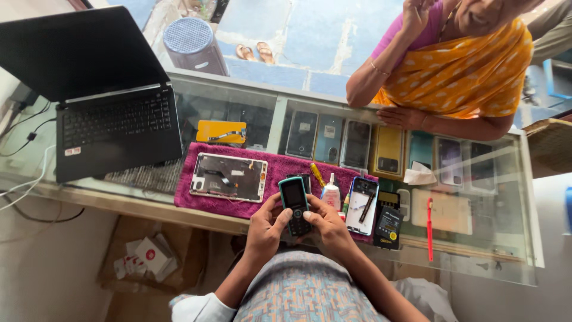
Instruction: The person sits at a repair counter and applies liquid from a bottle onto a disassembled smartphone frame, wiping and cleaning it. They then press buttons on a feature phone to test it, and finally handle and work on the phone frame and its components at the bench.
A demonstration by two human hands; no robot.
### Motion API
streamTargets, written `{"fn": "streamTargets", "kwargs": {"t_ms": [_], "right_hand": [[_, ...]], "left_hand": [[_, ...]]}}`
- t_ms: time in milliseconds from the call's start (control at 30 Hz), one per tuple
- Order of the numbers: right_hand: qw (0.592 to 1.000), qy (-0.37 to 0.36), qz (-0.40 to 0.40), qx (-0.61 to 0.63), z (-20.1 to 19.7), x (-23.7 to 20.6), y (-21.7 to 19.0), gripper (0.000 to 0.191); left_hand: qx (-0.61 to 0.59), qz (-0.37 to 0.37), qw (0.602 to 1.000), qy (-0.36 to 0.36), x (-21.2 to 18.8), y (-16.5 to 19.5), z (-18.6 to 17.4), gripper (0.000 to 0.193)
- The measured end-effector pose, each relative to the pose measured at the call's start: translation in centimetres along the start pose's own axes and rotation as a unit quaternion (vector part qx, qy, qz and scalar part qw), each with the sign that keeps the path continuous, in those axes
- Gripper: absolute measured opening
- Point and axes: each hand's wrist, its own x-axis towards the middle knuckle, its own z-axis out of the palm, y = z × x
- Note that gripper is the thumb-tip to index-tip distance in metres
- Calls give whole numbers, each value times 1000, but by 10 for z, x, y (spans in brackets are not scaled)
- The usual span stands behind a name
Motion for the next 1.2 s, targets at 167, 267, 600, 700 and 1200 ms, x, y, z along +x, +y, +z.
{"fn": "streamTargets", "kwargs": {"t_ms": [167,267,600,700,1200], "right_hand": [[998,29,-14,44,27,19,5,51],[998,53,-37,14,37,40,11,54],[992,82,-95,36,109,68,17,54],[989,104,-92,50,124,69,22,54],[995,61,-56,-58,97,56,3,71]], "left_hand": [[38,-22,999,-12,9,23,-29,48],[40,-37,998,-34,27,47,-55,50],[-65,-11,981,-182,44,82,-124,49],[-48,-39,981,-185,43,78,-136,49],[33,-14,995,-95,39,54,-97,52]]}}
